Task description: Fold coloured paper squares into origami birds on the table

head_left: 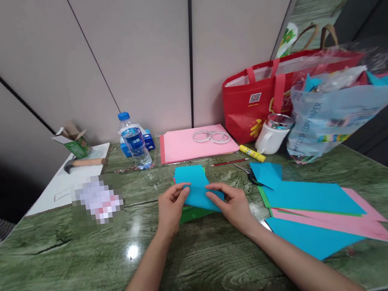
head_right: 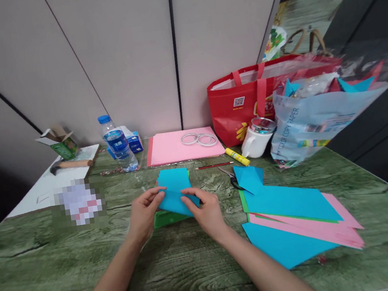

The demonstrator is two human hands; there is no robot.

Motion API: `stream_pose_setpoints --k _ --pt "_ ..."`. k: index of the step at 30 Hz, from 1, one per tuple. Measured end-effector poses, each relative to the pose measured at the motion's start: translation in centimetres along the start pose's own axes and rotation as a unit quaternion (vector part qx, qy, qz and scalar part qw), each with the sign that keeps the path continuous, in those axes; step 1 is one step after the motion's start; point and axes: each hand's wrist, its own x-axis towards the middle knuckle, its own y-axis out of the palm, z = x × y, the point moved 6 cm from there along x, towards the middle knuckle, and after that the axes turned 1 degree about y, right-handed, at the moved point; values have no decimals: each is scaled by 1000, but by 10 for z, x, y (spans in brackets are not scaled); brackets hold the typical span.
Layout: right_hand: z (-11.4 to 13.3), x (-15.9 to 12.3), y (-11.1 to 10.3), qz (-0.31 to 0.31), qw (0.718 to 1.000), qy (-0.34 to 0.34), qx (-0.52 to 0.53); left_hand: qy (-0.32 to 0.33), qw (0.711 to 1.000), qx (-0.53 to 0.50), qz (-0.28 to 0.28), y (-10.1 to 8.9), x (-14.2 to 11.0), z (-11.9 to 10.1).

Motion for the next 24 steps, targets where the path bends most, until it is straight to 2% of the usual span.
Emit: stream_pose_setpoints --k 24 --pt "-2 0 -1 -15 1000 11 23 -5 1000 -6 -15 -1 0 -2"
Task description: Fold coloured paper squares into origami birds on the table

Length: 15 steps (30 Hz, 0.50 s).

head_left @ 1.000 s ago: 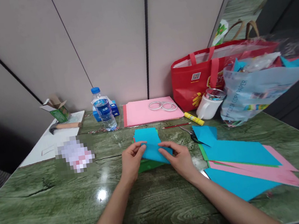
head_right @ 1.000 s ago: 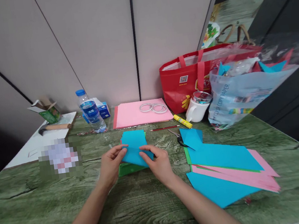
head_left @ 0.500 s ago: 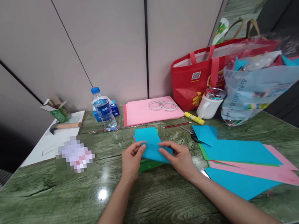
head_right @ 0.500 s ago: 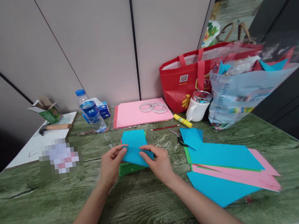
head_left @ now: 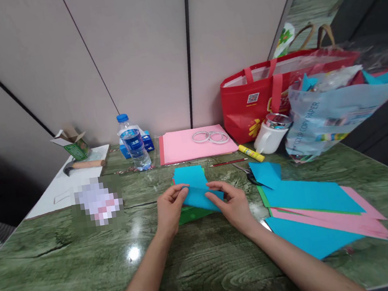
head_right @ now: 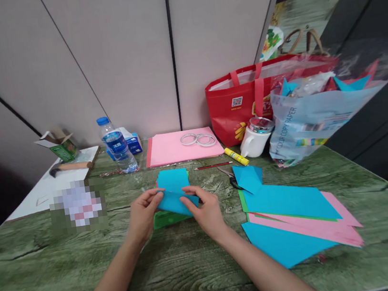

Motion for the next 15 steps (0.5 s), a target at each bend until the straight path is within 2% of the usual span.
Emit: stream_pose_setpoints --k 15 --pt "-8 3 -2 -22 998 40 33 -9 1000 -15 -9 -3 4 6"
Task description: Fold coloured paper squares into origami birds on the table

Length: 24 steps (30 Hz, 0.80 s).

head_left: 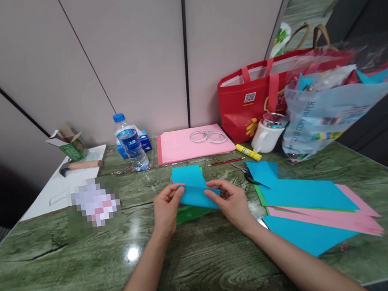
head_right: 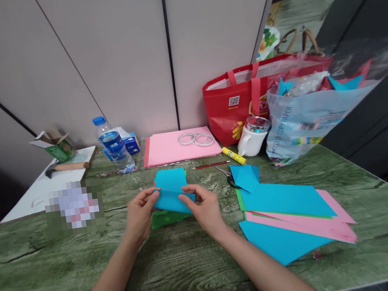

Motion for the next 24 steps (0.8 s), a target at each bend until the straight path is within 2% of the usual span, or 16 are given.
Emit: stream_pose_setpoints --k 5,9,14,18,24 --pt "0 2 0 10 1000 2 -7 20 999 32 17 0 0 -4" --pt "-3 4 3 45 999 8 4 59 988 112 86 3 0 -16" --pt "-6 4 8 83 997 -5 1 90 959 216 159 8 -3 -25" --pt "-4 3 9 91 996 -19 -7 109 945 257 169 11 -4 -25" --pt "0 3 8 100 993 -48 -31 94 955 244 142 8 -2 -20"
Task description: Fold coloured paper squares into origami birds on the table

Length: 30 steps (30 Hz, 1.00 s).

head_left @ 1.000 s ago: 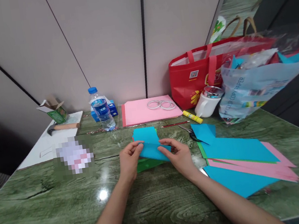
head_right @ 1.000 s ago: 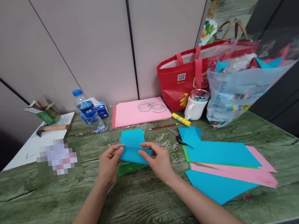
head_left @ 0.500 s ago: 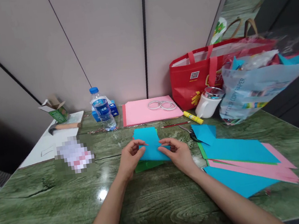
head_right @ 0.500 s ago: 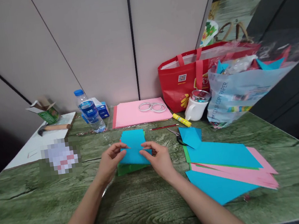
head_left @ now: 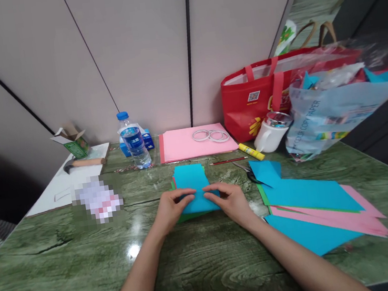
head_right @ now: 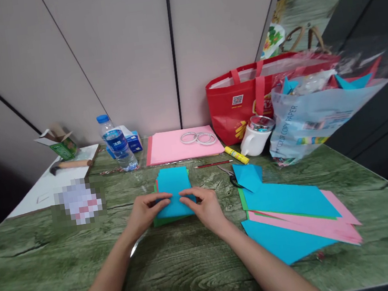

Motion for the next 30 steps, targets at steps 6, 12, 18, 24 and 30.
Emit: stream_pose_setpoints --k 6,12,18,24,30 --pt "1 1 0 7 1000 -1 1 -21 999 -18 -19 -1 1 8" --pt "2 1 -4 -11 1000 7 1 -35 999 -17 -37 -3 0 11" --pt "4 1 -5 -17 1000 7 0 -30 992 -123 9 1 0 5" --pt "6 1 -5 -11 1000 3 5 -28 999 -45 5 -2 -1 6" --pt "4 1 -4 -13 1000 15 5 -12 999 -29 0 -2 -1 4"
